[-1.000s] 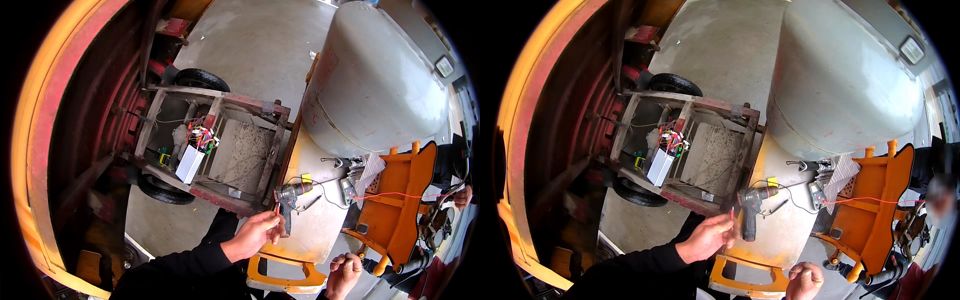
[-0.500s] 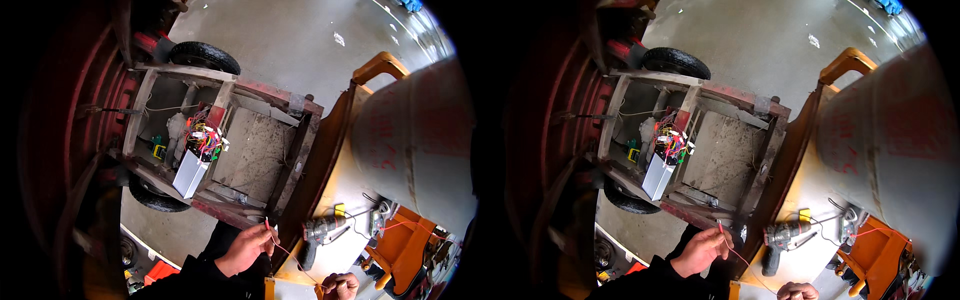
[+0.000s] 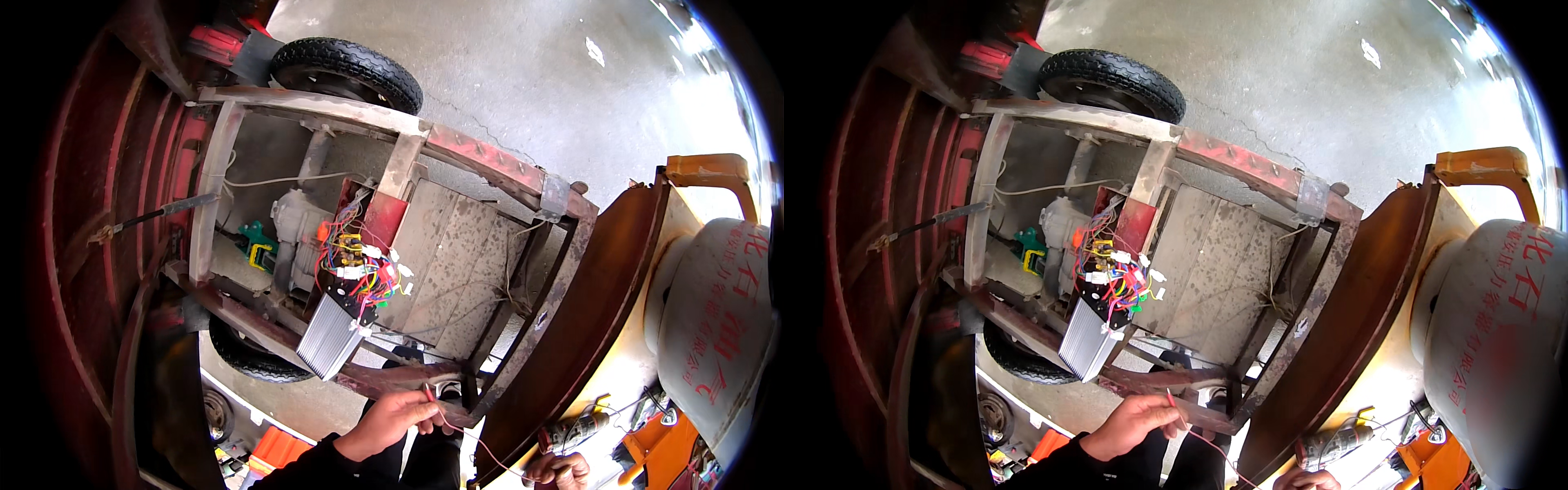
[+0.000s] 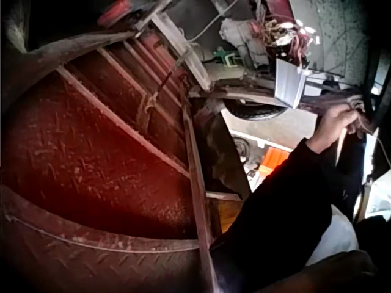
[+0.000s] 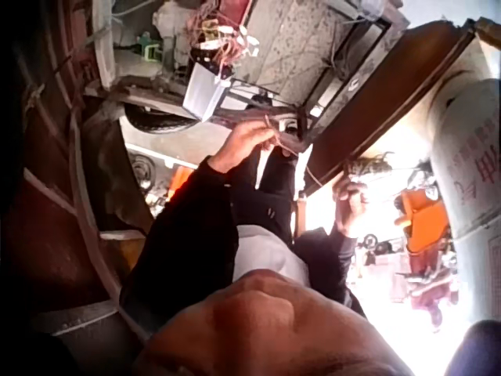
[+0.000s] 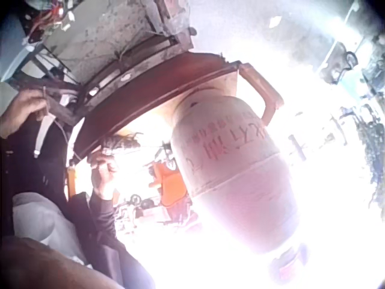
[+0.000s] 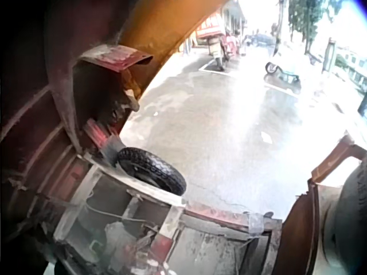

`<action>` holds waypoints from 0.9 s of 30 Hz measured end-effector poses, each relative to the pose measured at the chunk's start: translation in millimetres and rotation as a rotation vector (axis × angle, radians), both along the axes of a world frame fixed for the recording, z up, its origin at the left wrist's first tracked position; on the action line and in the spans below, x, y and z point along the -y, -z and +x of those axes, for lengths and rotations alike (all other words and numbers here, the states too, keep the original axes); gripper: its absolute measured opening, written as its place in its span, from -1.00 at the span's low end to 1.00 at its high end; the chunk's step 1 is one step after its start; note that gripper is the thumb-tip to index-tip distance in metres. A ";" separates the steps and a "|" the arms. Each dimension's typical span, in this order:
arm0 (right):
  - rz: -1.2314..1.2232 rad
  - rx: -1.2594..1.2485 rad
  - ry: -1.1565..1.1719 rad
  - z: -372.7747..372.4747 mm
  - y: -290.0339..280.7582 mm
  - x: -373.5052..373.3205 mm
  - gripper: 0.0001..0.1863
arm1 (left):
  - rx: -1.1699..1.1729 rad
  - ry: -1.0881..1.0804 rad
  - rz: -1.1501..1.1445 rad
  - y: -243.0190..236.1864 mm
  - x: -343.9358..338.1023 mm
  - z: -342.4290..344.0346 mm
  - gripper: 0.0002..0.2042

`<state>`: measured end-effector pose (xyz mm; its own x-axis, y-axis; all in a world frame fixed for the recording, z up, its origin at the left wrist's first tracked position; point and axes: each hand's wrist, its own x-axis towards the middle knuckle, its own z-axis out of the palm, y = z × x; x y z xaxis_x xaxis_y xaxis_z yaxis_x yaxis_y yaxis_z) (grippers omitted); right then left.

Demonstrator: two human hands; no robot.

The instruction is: The person repairs the electrical wiring of a yellow three-wheeled vehicle. They strip wire insulation, connect wires to a controller, and secure the connections with electrical tape.

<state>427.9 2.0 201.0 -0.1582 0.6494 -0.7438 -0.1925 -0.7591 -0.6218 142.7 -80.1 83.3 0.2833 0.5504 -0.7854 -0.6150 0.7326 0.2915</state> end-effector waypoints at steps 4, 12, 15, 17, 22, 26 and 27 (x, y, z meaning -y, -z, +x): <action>-0.012 -0.053 0.108 -20.7 2.8 -19.1 -0.70 | -0.196 0.208 0.177 -4.9 -30.6 -46.8 -0.80; -0.134 0.047 0.170 -25.5 15.2 3.5 -0.74 | -1.205 0.241 0.353 35.5 -207.7 -220.1 -0.80; -0.194 0.019 0.028 -31.4 27.0 1.0 -0.75 | -1.254 0.412 0.195 96.2 -222.1 -272.0 -0.76; -0.216 -0.082 0.009 -36.3 40.8 2.9 -0.74 | -1.382 0.648 0.155 120.5 -235.6 -275.7 -0.71; -0.335 -0.172 -0.014 -60.0 64.2 10.7 -0.72 | -1.336 0.924 0.005 162.6 -265.5 -252.2 -0.70; -0.356 -0.196 0.002 -58.9 82.0 20.6 -0.75 | -1.192 1.147 -0.004 175.1 -291.0 -249.6 -0.60; -0.347 -0.168 -0.015 -59.5 86.1 21.4 -0.76 | -1.176 1.196 -0.010 174.4 -297.6 -246.8 -0.59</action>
